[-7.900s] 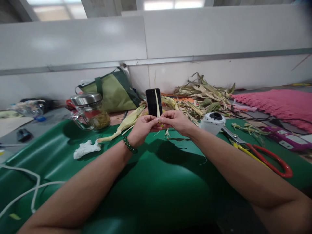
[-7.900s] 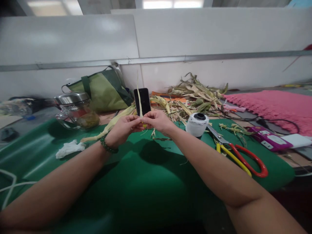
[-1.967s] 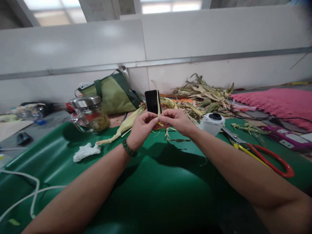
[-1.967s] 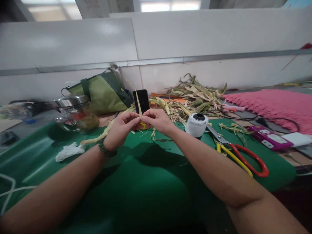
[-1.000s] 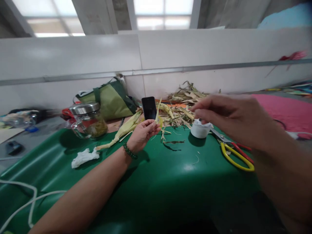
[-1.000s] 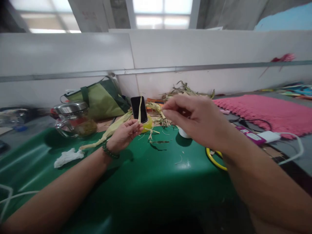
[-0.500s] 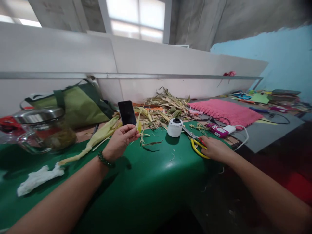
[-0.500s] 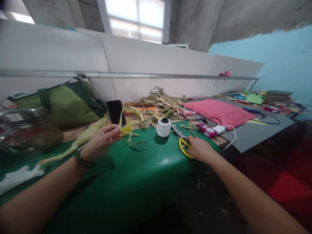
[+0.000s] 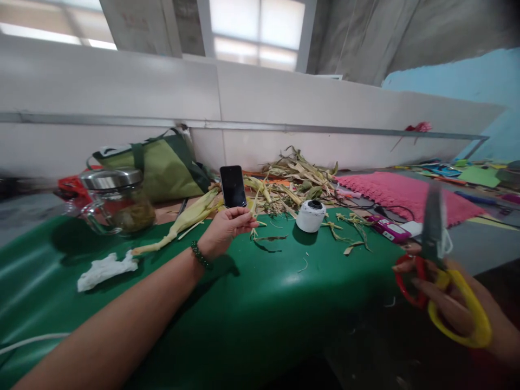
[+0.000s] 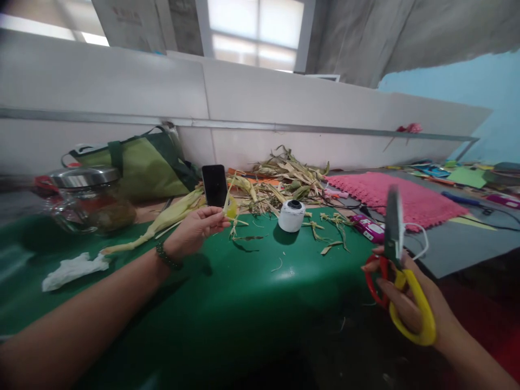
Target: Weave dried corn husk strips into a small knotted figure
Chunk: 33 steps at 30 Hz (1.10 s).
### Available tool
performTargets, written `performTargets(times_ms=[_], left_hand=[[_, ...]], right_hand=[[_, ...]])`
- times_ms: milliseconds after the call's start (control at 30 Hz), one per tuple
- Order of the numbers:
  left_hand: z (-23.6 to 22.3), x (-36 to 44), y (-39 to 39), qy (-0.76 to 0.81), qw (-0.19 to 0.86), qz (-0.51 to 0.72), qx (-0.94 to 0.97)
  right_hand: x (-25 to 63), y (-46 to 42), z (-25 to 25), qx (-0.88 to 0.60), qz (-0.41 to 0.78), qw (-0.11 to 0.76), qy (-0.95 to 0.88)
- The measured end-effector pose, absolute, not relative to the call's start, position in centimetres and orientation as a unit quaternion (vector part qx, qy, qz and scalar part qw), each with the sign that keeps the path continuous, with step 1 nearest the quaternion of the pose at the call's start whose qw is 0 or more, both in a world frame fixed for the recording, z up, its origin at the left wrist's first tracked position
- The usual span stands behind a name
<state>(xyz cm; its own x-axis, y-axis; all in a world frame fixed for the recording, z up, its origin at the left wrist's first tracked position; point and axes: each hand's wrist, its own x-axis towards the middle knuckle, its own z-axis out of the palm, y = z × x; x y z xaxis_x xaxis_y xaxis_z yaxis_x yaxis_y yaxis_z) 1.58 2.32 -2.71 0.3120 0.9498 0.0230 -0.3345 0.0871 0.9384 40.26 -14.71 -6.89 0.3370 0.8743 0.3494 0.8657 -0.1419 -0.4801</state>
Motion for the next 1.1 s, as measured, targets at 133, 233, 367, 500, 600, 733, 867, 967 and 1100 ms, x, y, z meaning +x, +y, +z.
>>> performTargets(times_ms=[133,233,367,500,600,733,867,967,1100], left_hand=[[-2.5,1.8,1.9,0.323,0.673,0.485,0.455],[-2.4,2.1,1.3,0.310,0.686,0.471,0.460],[-2.2,2.5,0.6,0.293,0.703,0.445,0.471],[-2.1,2.6,0.1,0.286,0.709,0.424,0.485],[-2.1,2.7,-0.2,0.285,0.713,0.397,0.502],[-2.3,3.0,-0.6,0.273,0.727,0.365,0.514],[-2.4,3.1,-0.8,0.257,0.735,0.355,0.518],[-2.2,3.0,-0.9,0.263,0.739,0.352,0.511],[-2.0,3.1,-0.9,0.276,0.738,0.349,0.506]], right_hand=[[37.9,-15.7,-5.3,-0.632,0.178,0.376,-0.654],[35.0,-15.5,-3.0,-0.578,0.188,0.289,-0.740],[31.4,-14.3,-2.1,-0.580,0.165,0.210,-0.770],[29.3,-12.8,-2.4,-0.591,0.093,0.187,-0.779],[28.5,-12.2,-2.3,-0.592,0.054,0.172,-0.785],[27.8,-11.9,-2.7,-0.563,-0.006,0.174,-0.808],[27.4,-11.7,-3.4,-0.523,-0.095,0.201,-0.823],[27.4,-11.5,-3.9,-0.498,-0.152,0.221,-0.825],[27.7,-11.2,-4.4,-0.469,-0.230,0.234,-0.820]])
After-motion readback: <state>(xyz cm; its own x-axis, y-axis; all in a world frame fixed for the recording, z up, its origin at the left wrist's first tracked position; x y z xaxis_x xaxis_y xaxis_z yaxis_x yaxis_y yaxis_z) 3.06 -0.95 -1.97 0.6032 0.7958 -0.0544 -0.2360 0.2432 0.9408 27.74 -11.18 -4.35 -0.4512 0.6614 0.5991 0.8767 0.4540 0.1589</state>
